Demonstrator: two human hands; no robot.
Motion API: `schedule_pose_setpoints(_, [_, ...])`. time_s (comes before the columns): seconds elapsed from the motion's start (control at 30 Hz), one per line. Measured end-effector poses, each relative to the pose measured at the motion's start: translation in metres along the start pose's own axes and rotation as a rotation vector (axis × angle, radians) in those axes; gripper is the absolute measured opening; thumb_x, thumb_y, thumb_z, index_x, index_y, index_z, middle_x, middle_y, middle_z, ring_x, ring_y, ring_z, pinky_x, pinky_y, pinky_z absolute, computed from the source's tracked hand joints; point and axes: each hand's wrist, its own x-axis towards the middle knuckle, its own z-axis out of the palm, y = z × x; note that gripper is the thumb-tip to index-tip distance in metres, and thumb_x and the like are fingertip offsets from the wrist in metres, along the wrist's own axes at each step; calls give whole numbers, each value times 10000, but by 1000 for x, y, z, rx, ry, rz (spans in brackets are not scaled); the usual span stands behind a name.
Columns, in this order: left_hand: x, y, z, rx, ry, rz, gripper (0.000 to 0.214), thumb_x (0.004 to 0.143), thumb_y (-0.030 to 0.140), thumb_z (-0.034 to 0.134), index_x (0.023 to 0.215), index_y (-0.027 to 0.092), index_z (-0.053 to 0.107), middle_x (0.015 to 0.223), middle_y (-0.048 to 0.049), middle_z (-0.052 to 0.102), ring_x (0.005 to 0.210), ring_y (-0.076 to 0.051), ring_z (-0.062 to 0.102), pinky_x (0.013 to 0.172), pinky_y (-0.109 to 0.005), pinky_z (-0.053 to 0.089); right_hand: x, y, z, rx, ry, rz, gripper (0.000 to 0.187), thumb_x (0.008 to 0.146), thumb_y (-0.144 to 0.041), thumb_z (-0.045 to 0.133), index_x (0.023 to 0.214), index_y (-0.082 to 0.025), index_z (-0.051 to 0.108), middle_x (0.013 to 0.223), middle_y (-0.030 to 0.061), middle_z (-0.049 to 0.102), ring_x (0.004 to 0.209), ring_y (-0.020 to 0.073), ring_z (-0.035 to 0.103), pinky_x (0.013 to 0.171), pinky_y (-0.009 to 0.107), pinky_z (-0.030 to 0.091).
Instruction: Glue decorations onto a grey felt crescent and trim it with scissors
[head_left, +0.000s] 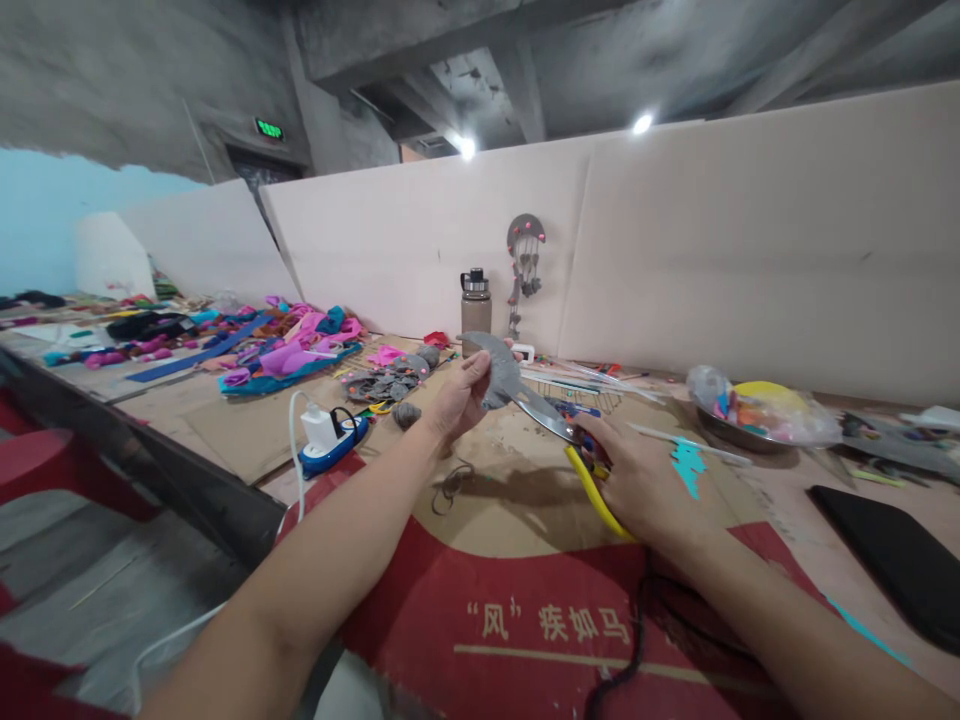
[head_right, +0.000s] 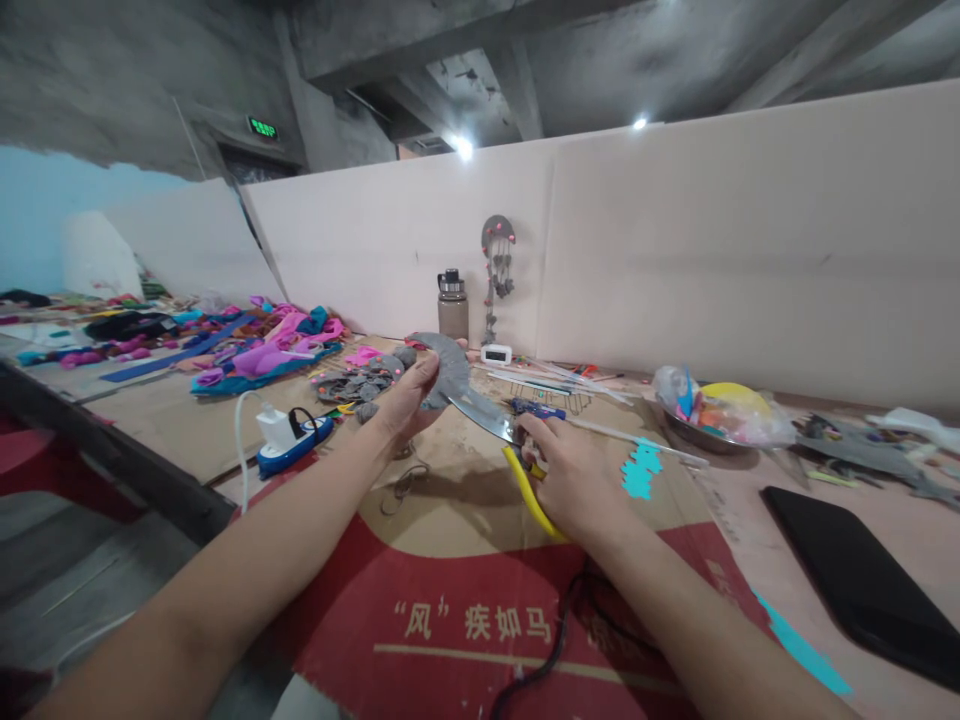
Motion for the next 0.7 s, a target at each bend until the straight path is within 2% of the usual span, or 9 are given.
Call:
schedule_pose_setpoints(0.1, [0, 5, 0, -6, 38, 0, 328, 911, 370, 610, 1153, 165, 697, 1052, -90, 746, 1053, -234, 682, 922, -360, 534, 0, 1, -2, 125, 15, 57, 310, 835, -229, 542, 1117, -172, 657, 863, 86, 696, 720, 207, 627, 640, 298, 448])
schedule_pose_setpoints(0.2, [-2, 6, 3, -6, 29, -56, 326, 919, 389, 596, 1131, 159, 689, 974, -78, 731, 917, -188, 687, 821, -327, 556, 1, 6, -1, 221, 7, 219, 300, 858, -319, 555, 1102, -177, 654, 823, 75, 692, 697, 208, 622, 622, 307, 451])
schedule_pose_setpoints(0.3, [-2, -2, 5, 52, 22, -138, 359, 796, 372, 751, 1062, 141, 680, 766, -28, 681, 669, -124, 630, 640, -252, 521, 2, 11, 4, 344, 37, 391, 365, 858, -454, 609, 1125, -206, 639, 835, 61, 692, 718, 214, 628, 636, 323, 464])
schedule_pose_setpoints(0.4, [-2, -14, 5, 238, 43, -234, 437, 608, 340, 888, 917, 142, 651, 593, 44, 576, 499, -69, 505, 504, -196, 395, 4, 9, 9, 621, 77, 529, 429, 818, -556, 661, 1102, -238, 611, 736, 5, 631, 615, 170, 585, 553, 294, 457])
schedule_pose_setpoints(0.53, [-6, -25, 9, 445, -24, -255, 469, 575, 418, 890, 854, 138, 638, 583, 42, 577, 507, -67, 485, 509, -199, 344, 8, 1, 10, 975, 168, 682, 517, 756, -621, 708, 1101, -267, 554, 588, -81, 490, 409, 103, 433, 367, 234, 352])
schedule_pose_setpoints(0.7, [-18, -26, 25, 519, -93, -258, 434, 606, 473, 858, 799, 146, 648, 630, 37, 576, 545, -63, 466, 530, -206, 314, 11, -6, 0, 1053, 203, 687, 565, 697, -590, 776, 1093, -270, 530, 627, -87, 529, 411, 87, 459, 379, 223, 379])
